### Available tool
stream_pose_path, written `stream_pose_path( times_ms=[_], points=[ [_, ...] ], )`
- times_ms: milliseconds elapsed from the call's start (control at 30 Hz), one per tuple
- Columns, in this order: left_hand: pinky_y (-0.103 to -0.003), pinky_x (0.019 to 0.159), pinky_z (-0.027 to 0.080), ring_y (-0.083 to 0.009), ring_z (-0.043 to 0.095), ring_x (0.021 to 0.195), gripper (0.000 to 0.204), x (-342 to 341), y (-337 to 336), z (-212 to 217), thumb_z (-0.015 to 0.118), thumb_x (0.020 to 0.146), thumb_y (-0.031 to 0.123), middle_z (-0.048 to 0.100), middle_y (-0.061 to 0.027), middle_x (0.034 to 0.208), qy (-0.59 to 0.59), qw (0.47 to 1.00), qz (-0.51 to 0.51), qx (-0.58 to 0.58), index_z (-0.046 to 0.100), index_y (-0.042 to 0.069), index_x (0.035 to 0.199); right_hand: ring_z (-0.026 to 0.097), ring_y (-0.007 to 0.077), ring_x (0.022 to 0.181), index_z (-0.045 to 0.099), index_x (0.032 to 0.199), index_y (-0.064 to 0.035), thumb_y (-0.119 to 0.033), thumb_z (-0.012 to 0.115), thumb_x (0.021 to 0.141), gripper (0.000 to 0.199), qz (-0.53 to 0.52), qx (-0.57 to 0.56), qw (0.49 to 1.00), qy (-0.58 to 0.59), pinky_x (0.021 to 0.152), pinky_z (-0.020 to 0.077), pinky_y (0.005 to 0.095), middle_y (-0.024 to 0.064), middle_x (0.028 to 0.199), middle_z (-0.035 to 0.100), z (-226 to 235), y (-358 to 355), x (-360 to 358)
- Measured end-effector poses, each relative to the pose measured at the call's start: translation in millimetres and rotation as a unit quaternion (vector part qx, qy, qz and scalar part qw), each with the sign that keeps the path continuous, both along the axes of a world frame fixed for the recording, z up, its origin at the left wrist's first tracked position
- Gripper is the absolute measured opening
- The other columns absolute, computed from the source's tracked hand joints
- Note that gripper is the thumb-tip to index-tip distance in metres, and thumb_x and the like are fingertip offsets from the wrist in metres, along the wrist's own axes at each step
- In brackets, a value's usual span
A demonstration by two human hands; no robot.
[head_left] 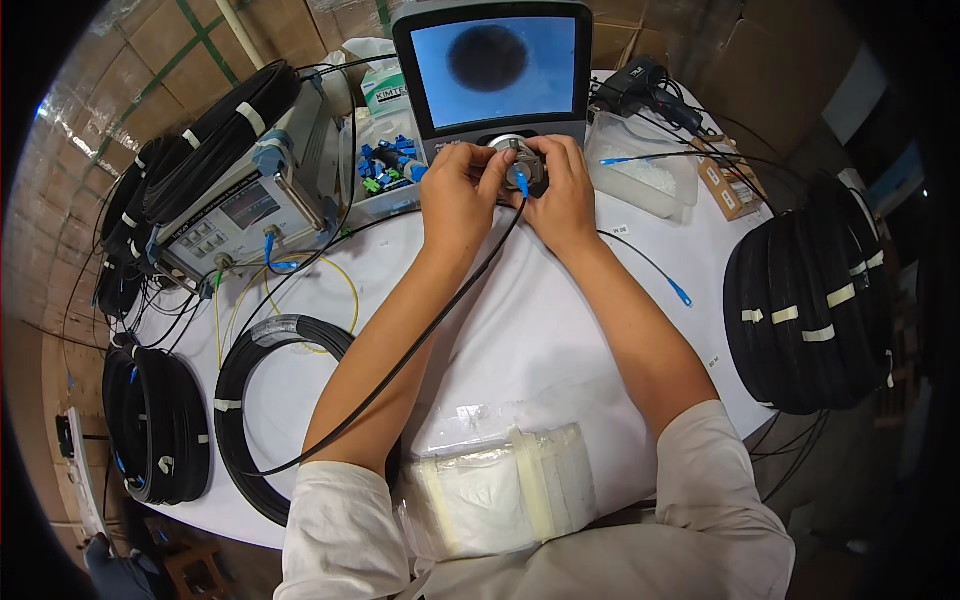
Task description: Inspecting the end-face of fiber optic connectors using a digital microscope at a workstation.
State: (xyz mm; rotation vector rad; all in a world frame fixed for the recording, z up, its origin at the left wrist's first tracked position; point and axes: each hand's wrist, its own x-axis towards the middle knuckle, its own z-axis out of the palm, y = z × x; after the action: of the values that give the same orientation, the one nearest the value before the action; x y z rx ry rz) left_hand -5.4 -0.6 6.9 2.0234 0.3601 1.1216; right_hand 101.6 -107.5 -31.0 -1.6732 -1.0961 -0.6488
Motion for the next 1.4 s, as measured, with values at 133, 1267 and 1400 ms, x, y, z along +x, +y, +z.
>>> stream_pose_path(
  times_ms=[133, 1267, 1400],
  points=[
    [-0.029, 0.066, 0.058, -0.0154, 0.073, 0.073, 0.024, -1.4, 5.2, -3.3, 0.08, 0.097, 0.017, 0.073, -0.0112, 0.086, -0.004, 1.0, 0.001, -0.002, 0.074, -0.006, 0.094, 0.06, 0.0368, 0.112, 0.063, 0.125, -0.0108, 0.0, 0.089, 0.066, 0.066, 0.014, -0.022, 1.0, 0.005, 0.095, 0.0515, 0.046, 0.0109, 0.12, 0.06, 7.4, -3.1, -6.2],
    [-0.03, 0.069, 0.057, -0.0191, 0.073, 0.077, 0.015, 0.7, 2.9, -9.5, 0.076, 0.098, 0.011, 0.072, -0.0102, 0.096, -0.034, 0.997, 0.009, 0.071, 0.078, -0.002, 0.105, 0.063, 0.0372, 0.111, 0.063, 0.126, -0.0104, -0.006, 0.088, 0.069, 0.063, -0.003, 0.028, 0.999, 0.017, 0.094, 0.0521, 0.0467, 0.0129, 0.119, 0.06, -7.0, 3.1, -7.3],
    [-0.033, 0.074, 0.06, -0.0204, 0.074, 0.082, 0.024, -3.3, 25.1, -8.4, 0.081, 0.094, 0.017, 0.074, -0.0125, 0.101, 0.002, 0.997, -0.071, -0.002, 0.077, -0.003, 0.107, 0.063, 0.0356, 0.111, 0.064, 0.131, -0.0153, 0.0, 0.088, 0.066, 0.072, 0.038, -0.003, 0.999, 0.013, 0.094, 0.0532, 0.0444, 0.011, 0.12, 0.059, -2.7, -2.7, -3.7]
  ],
)
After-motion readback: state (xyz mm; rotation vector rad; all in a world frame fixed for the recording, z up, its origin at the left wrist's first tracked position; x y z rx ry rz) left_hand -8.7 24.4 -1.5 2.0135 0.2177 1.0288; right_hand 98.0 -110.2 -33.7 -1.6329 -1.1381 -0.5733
